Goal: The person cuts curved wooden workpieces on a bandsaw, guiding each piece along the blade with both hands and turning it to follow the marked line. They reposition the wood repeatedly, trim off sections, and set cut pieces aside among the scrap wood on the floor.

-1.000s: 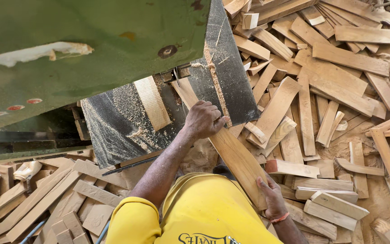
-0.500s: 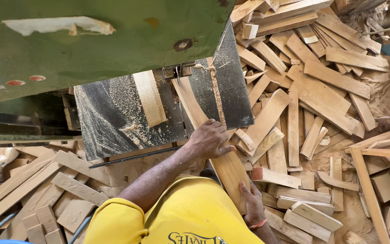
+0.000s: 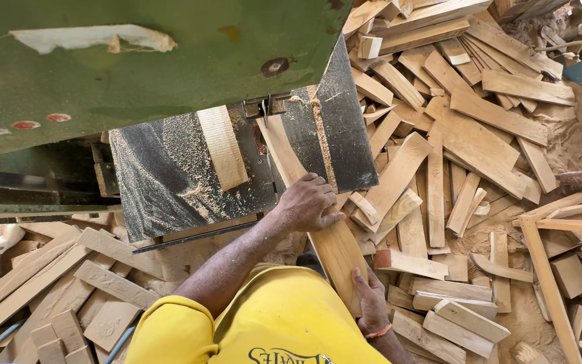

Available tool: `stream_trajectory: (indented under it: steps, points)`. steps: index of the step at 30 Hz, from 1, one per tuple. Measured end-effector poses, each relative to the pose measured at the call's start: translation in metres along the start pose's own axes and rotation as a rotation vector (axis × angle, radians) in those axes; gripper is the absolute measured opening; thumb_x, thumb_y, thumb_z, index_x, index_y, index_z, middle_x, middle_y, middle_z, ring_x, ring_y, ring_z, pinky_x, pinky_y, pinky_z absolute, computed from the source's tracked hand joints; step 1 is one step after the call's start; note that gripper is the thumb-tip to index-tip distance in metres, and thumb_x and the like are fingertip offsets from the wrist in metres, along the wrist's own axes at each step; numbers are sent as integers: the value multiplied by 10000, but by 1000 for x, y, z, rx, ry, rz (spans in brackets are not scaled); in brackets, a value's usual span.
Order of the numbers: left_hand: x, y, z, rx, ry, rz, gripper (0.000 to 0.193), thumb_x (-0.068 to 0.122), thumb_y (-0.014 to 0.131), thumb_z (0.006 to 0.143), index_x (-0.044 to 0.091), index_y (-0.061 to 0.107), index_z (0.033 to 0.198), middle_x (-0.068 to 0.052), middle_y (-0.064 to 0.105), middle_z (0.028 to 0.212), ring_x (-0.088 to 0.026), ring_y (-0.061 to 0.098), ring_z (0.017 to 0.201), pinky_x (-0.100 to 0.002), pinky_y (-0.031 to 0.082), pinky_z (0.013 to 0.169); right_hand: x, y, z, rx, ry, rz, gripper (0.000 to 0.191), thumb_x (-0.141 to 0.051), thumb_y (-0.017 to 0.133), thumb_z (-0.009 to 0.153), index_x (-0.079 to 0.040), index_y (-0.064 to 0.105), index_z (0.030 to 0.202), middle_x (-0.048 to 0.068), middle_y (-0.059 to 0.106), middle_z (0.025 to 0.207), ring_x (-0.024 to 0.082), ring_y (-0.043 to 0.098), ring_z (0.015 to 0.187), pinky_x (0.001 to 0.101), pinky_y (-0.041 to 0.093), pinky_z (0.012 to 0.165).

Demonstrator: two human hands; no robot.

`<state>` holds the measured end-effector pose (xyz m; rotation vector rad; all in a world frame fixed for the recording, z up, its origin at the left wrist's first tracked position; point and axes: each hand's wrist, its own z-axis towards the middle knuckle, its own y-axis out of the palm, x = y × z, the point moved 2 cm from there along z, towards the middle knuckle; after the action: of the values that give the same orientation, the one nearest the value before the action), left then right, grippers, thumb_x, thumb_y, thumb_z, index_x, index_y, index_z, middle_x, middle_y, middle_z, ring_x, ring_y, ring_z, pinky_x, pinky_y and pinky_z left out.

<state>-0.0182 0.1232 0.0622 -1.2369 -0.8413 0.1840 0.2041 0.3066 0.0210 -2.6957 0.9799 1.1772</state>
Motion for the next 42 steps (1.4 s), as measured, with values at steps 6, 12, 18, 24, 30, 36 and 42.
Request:
stream_trajectory:
  steps: [6, 12, 18, 24, 30, 36, 42]
  points:
    - [-4, -8, -2, 3, 15, 2, 528, 585, 583, 959, 92, 743, 862, -90, 666, 845, -254, 631, 913, -423, 447, 1002, -1, 16, -8, 27, 26, 17, 481, -216, 671, 913, -34, 632, 1357, 118, 728, 1217, 201, 705, 1049, 391, 620, 851]
    - [-7, -14, -2, -68, -11, 10, 530, 595, 558, 988, 114, 740, 862, -81, 667, 819, -237, 636, 865, -406, 451, 1016, 0, 28, -14, -4, 0, 47, 428, -201, 681, 929, -10, 651, 1311, 129, 728, 1177, 215, 709, 1027, 394, 619, 837]
    - [-11, -19, -2, -43, 7, -3, 520, 587, 572, 977, 116, 735, 827, -82, 670, 815, -242, 637, 884, -415, 440, 1043, 9, 28, -9, 23, -15, 20, 422, -208, 689, 926, -11, 663, 1299, 109, 732, 1166, 201, 701, 1030, 384, 608, 862]
    - [-15, -22, -3, -23, 17, -33, 487, 570, 605, 947, 116, 752, 849, -82, 683, 844, -250, 638, 930, -416, 435, 1048, 14, 31, -9, -1, -75, -13, 424, -212, 700, 936, 9, 669, 1298, 111, 729, 1176, 184, 687, 1061, 362, 589, 909]
    - [-20, -24, -4, -35, 29, -56, 478, 566, 606, 950, 118, 768, 916, -73, 709, 879, -246, 635, 975, -405, 424, 1059, 15, 40, -12, -17, -17, 40, 437, -232, 708, 921, 30, 675, 1269, 139, 736, 1151, 229, 696, 1030, 416, 594, 883]
    - [-25, -26, -3, -14, 47, -28, 474, 561, 607, 942, 115, 766, 917, -68, 711, 882, -242, 639, 979, -405, 420, 1062, 16, 48, -12, -5, -66, -4, 445, -241, 714, 913, 1, 680, 1285, 119, 732, 1179, 197, 701, 1031, 358, 599, 876]
    - [-28, -29, -3, -71, 20, -21, 472, 572, 600, 958, 133, 762, 892, -60, 691, 860, -219, 637, 967, -399, 415, 1074, 19, 55, -13, 17, -32, 3, 474, -283, 722, 896, 22, 675, 1255, 145, 739, 1126, 226, 714, 1009, 397, 617, 843]
